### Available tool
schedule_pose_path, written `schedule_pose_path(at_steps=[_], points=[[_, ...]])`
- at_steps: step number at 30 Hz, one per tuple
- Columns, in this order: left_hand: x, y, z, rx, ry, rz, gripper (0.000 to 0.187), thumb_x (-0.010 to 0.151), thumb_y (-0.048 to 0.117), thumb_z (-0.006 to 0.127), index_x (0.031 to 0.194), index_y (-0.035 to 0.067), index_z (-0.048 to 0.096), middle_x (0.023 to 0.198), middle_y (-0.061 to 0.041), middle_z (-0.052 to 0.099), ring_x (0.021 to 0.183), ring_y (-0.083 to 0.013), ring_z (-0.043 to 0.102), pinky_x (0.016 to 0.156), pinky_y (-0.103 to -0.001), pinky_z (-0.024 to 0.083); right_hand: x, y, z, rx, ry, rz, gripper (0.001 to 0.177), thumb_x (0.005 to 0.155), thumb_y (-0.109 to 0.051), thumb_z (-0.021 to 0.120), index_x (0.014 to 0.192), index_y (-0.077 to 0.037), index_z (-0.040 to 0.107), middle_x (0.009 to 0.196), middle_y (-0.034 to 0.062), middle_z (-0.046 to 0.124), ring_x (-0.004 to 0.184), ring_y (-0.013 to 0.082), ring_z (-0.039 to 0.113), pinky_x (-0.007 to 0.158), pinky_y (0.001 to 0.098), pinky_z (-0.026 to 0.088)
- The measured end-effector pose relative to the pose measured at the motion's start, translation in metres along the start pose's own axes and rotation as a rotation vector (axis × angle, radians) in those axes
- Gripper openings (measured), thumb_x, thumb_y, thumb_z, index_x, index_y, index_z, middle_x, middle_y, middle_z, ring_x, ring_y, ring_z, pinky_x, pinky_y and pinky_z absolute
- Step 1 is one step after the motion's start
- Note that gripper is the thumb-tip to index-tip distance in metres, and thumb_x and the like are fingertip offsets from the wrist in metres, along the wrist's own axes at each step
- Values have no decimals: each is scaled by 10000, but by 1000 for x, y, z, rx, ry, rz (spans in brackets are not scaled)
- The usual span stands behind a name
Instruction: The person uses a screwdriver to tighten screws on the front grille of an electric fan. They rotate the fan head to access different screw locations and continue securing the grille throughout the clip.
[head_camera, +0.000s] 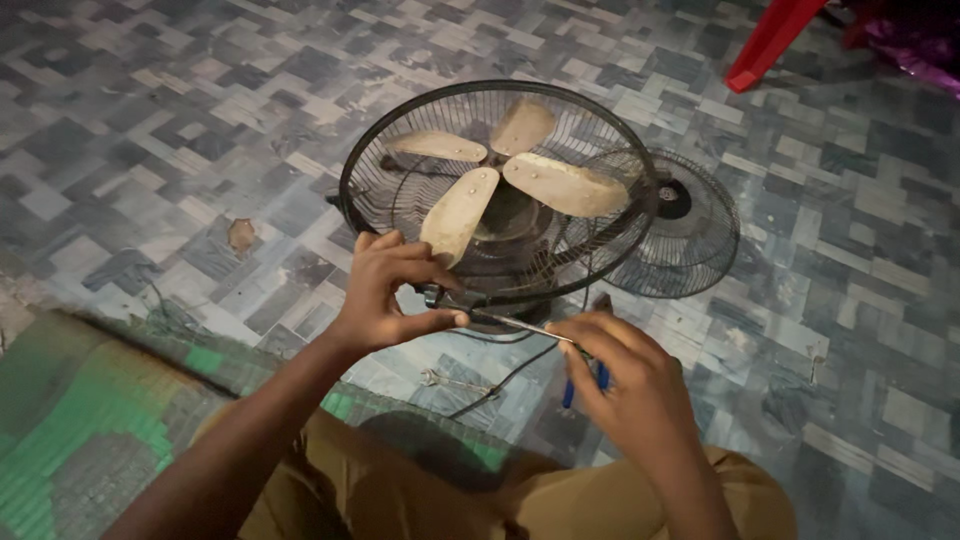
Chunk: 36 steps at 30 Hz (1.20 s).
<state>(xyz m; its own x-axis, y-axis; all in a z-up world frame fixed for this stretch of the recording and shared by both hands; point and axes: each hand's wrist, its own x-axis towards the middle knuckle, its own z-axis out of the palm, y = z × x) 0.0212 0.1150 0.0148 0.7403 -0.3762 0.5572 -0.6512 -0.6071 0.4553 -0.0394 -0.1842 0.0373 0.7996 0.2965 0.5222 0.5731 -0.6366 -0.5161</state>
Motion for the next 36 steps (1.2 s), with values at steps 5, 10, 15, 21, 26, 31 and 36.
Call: schedule_pose_path(at_steps=[5, 10, 15, 21, 26, 31, 36], points=[[0, 0, 1, 1, 9, 42, 416, 701, 575, 836, 904, 213, 810, 830, 57, 637, 786, -153, 456, 791, -370, 232, 11, 8, -6, 145, -280, 262, 209, 893, -213, 714, 1067, -98, 719, 837, 54, 752, 630, 171, 693, 597, 340, 544], [0, 1, 1, 14, -7, 20, 418, 690, 580, 825, 877, 207, 808, 781, 45, 614, 778, -155, 454, 786, -374, 231, 26, 13, -7, 221, -512, 383, 183, 906, -238, 703, 987, -76, 683, 644, 82, 683, 546, 152, 587, 546, 359, 458], [0, 2, 0, 10, -23, 1, 427, 687, 580, 835, 874, 197, 803, 774, 38, 612, 782, -156, 451, 781, -375, 234, 29, 17, -7, 303, -538, 380, 215, 841, -159, 725, 1013, -76, 626, 725, 73, 666, 546, 127, 605, 531, 366, 498], [-2, 4, -2, -9, -6, 9, 409, 690, 556, 845, 882, 198, 803, 776, 46, 616, 786, -151, 470, 802, -381, 245, 23, 15, -12, 192, -297, -8, 173, 850, -100, 757, 923, -23, 620, 825, 103, 602, 653, 214, 613, 589, 351, 503], [-1, 4, -3, 13, -3, 6, 411, 678, 569, 848, 861, 205, 800, 747, 44, 598, 779, -155, 482, 794, -382, 248, 28, 11, -16, -17, -231, -20, 130, 837, -175, 749, 911, -77, 708, 872, 64, 718, 648, 258, 684, 568, 365, 531], [-2, 4, -3, 19, 9, -9, 465, 663, 599, 849, 840, 174, 783, 726, 31, 587, 746, -176, 461, 782, -392, 241, 29, 4, -14, -200, -281, 15, 135, 840, -238, 713, 885, -111, 723, 860, 40, 769, 623, 276, 697, 589, 421, 526], [-4, 2, -4, -13, 28, 21, 453, 699, 597, 826, 852, 173, 780, 774, 45, 610, 771, -167, 474, 794, -384, 245, 29, 0, -15, -178, -343, 0, 182, 873, -244, 684, 967, -93, 725, 868, 86, 757, 712, 320, 702, 631, 439, 530]])
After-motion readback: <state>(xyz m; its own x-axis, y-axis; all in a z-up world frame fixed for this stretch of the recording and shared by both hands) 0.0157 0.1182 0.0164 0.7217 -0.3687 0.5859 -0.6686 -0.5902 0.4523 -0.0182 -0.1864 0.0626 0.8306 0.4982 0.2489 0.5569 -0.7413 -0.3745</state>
